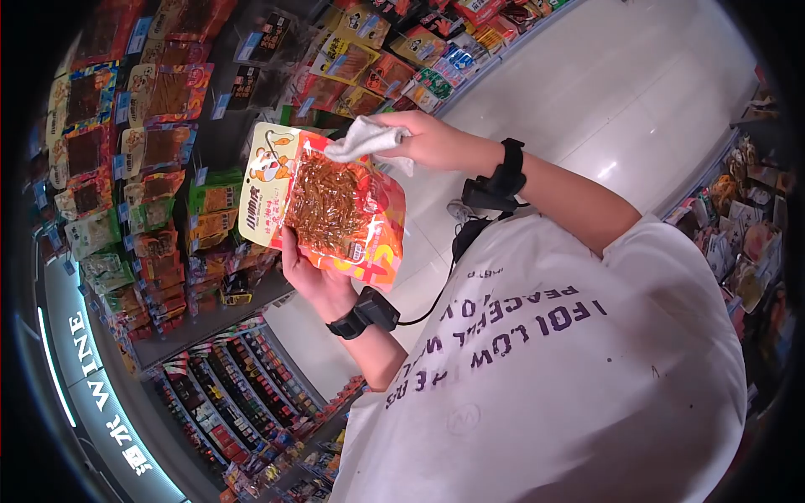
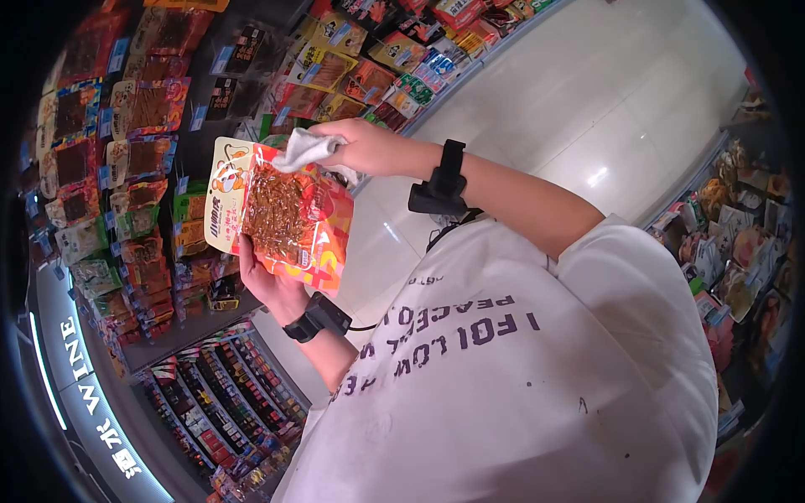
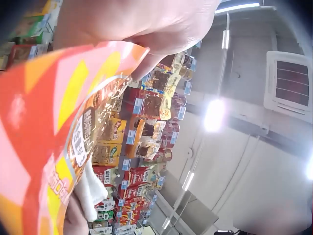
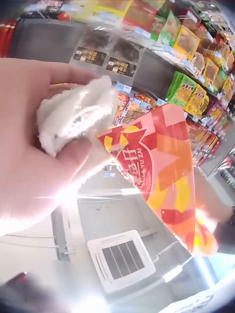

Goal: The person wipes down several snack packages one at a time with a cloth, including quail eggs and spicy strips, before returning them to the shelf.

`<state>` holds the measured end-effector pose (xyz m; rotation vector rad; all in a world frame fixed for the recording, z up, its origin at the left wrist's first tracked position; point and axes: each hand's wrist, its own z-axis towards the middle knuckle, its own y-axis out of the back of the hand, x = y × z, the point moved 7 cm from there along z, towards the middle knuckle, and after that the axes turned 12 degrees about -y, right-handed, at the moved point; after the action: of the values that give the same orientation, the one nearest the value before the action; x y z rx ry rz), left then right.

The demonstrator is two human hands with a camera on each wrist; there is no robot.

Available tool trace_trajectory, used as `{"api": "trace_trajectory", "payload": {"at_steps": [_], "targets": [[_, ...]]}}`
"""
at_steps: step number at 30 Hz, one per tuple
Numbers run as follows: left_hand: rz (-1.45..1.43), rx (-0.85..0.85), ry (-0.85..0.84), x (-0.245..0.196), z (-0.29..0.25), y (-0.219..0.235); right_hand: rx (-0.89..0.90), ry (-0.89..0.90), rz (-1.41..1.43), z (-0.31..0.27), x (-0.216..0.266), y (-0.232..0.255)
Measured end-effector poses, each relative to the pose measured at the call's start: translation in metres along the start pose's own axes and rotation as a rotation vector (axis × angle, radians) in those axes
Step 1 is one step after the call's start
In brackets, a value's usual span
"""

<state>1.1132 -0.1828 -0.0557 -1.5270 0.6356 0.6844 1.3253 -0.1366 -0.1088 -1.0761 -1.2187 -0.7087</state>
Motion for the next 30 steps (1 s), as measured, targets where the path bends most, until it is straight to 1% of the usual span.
{"api": "trace_trajectory", "payload": {"at_steps": [1,2,3,4,5,6,7,8,9,10,11,12,13,14,15,16,18,19,20,21,22,23,24,25,26,27,28,30], "targets": [[0.003,-0.021,-0.004,0.002,0.000,-0.002,-0.001,0.000,0.001,-0.001,0.001,0.001],[0.004,-0.019,-0.001,0.003,-0.002,0.000,0.101,-0.073,0.177,-0.002,-0.002,-0.002],[-0.065,0.041,0.008,0.006,-0.001,-0.004,0.201,-0.144,0.350,-0.004,-0.003,-0.005],[-0.136,0.102,0.016,0.009,-0.001,-0.011,0.195,-0.141,0.348,-0.008,0.000,-0.005],[-0.043,-0.037,-0.028,0.010,0.000,-0.002,0.173,-0.052,0.358,-0.012,0.008,-0.006],[-0.044,-0.033,-0.024,0.014,-0.003,-0.003,0.150,0.036,0.369,-0.016,0.015,-0.005],[-0.089,0.046,-0.038,0.015,-0.007,-0.007,0.145,0.039,0.368,-0.017,0.015,-0.006],[-0.134,0.126,-0.053,0.018,-0.011,-0.013,0.097,0.059,0.419,-0.016,0.014,-0.002],[-0.133,0.131,-0.052,0.025,-0.015,-0.017,0.049,0.080,0.470,-0.015,0.012,0.000],[-0.189,0.234,-0.045,0.032,-0.021,-0.030,0.048,0.084,0.469,-0.013,0.008,-0.003],[-0.245,0.338,-0.039,0.036,-0.025,-0.041,-0.052,0.066,0.409,-0.009,-0.002,0.000],[-0.246,0.340,-0.040,0.039,-0.024,-0.037,-0.152,0.045,0.347,-0.008,-0.005,0.003],[-0.178,0.250,-0.037,0.044,-0.021,-0.021,-0.153,0.048,0.345,-0.008,-0.007,0.003],[-0.111,0.161,-0.033,0.049,-0.019,-0.009,-0.263,0.077,0.238,-0.011,-0.006,0.009],[-0.045,0.171,-0.022,0.049,-0.020,-0.021,-0.372,0.104,0.131,-0.015,-0.001,0.015],[-0.047,0.175,-0.022,0.050,-0.019,-0.026,-0.375,0.107,0.128,-0.018,0.001,0.016],[-0.093,0.150,-0.014,0.051,-0.016,-0.031,-0.499,0.343,-0.202,-0.033,0.027,0.017],[-0.371,0.249,0.099,0.055,-0.024,-0.051,-0.498,0.344,-0.203,-0.035,0.031,0.016],[-0.371,0.249,0.098,0.057,-0.027,-0.055,-0.527,0.346,-0.287,-0.037,0.037,0.013],[-0.263,0.235,0.076,0.061,-0.029,-0.056,-0.556,0.349,-0.372,-0.040,0.042,0.011],[-0.155,0.222,0.053,0.063,-0.028,-0.055,-0.557,0.354,-0.374,-0.042,0.045,0.010],[-0.181,0.306,0.063,0.065,-0.028,-0.053,-0.546,0.381,-0.373,-0.045,0.049,0.007],[-0.185,0.307,0.059,0.065,-0.027,-0.048,-0.530,0.409,-0.375,-0.047,0.052,0.005],[-0.130,0.178,0.059,0.066,-0.024,-0.034,-0.524,0.413,-0.379,-0.050,0.051,0.006],[-0.076,0.049,0.060,0.065,-0.020,-0.017,-0.509,0.381,-0.436,-0.049,0.048,0.007],[-0.383,0.299,0.153,0.063,-0.021,-0.029,-0.496,0.348,-0.491,-0.047,0.046,0.006],[-0.382,0.302,0.145,0.059,-0.018,-0.021,-0.491,0.354,-0.492,-0.045,0.043,0.005],[-0.382,0.196,0.151,0.058,-0.014,-0.008,-0.466,0.544,-0.647,-0.048,0.049,-0.008]]}}
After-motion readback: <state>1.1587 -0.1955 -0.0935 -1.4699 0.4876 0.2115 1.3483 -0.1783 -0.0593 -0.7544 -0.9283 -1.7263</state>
